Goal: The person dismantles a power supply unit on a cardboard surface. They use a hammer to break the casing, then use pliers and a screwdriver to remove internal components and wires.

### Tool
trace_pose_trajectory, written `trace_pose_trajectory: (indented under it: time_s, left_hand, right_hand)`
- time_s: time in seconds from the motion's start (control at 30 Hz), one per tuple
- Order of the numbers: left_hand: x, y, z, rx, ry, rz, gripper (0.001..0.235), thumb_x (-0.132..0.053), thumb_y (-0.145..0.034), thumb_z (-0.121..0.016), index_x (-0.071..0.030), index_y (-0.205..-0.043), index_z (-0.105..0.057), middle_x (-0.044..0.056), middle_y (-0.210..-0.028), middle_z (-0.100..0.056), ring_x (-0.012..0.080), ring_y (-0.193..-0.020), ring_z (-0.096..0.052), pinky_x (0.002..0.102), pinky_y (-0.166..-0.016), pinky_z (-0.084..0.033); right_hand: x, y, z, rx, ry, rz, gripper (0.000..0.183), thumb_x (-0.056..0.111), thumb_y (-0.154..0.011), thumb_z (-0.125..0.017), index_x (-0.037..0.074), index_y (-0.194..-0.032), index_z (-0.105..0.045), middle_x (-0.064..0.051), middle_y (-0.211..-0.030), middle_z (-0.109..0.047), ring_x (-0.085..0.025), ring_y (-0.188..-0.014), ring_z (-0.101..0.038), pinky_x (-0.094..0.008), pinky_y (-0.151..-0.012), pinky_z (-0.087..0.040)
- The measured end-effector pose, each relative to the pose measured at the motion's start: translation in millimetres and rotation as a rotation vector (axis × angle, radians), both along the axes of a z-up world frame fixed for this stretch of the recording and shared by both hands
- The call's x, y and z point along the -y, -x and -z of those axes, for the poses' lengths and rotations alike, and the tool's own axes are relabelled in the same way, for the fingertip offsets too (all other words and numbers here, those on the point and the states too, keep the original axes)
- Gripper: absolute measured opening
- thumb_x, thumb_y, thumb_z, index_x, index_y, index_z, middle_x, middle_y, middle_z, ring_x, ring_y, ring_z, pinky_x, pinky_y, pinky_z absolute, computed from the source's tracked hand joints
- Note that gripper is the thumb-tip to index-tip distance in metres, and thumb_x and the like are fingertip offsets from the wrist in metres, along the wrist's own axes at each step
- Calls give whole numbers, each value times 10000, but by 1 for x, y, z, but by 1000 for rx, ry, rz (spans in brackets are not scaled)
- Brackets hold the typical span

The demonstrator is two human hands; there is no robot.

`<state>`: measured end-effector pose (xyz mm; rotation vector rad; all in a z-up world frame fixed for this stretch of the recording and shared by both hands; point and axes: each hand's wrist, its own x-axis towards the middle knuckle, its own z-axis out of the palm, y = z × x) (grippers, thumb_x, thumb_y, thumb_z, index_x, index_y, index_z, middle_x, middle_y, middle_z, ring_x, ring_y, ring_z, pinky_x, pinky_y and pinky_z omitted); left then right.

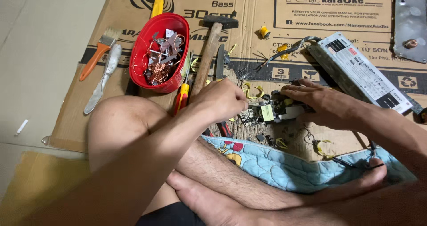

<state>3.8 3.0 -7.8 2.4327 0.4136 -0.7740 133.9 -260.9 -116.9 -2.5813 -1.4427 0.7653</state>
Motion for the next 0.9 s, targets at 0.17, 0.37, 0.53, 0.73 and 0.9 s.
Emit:
trace_pose_trajectory:
  time_s: [0.17,0.37,0.53,0.73,0.9]
  left_hand:
    - [-2,-9,23,87,55,133,210,-208,-961,-620,-233,-1115,-762,-68,-1264,-729,168,-1133,-689,461,-1063,-485]
    - [17,2,15,72,21,59,259,37,-1011,-514,-82,-902,-716,48,-754,-687,173,-637,-666,304,-682,-618]
    - [14,24,28,189,120,-47,186,-68,-1028,-589,-125,-957,-751,35,-856,-780,187,-693,-743,355,-801,-636]
    - [24,36,-5,105,142,-137,298,-193,-1011,-557,-187,-1278,-691,53,-1067,-770,261,-909,-744,446,-841,-604]
    - [41,36,-8,210,13,-59,195,-78,-985,-534,-68,-1057,-715,120,-859,-737,303,-815,-731,455,-696,-629]
  right_hand:
    - [-2,-4,-1,-28,-20,12,934,229,-798,-764,282,-1596,-280,33,-1652,-323,-311,-1565,-163,-522,-1222,-206]
    - [-2,-9,2,-54,4,9,901,299,-814,-765,262,-1585,-300,15,-1643,-337,-300,-1561,-184,-512,-1226,-208]
    - [-5,4,-4,-35,-60,11,931,240,-736,-838,238,-1547,-382,-29,-1606,-408,-302,-1535,-267,-481,-1224,-244]
    - [2,47,-19,189,-130,143,826,366,-754,-786,231,-1503,-464,-127,-1470,-519,-382,-1295,-481,-523,-1071,-412]
    - [-3,67,-22,90,-139,270,755,532,-783,-756,314,-1457,-495,-75,-1069,-612,-295,-1068,-604,-464,-943,-510]
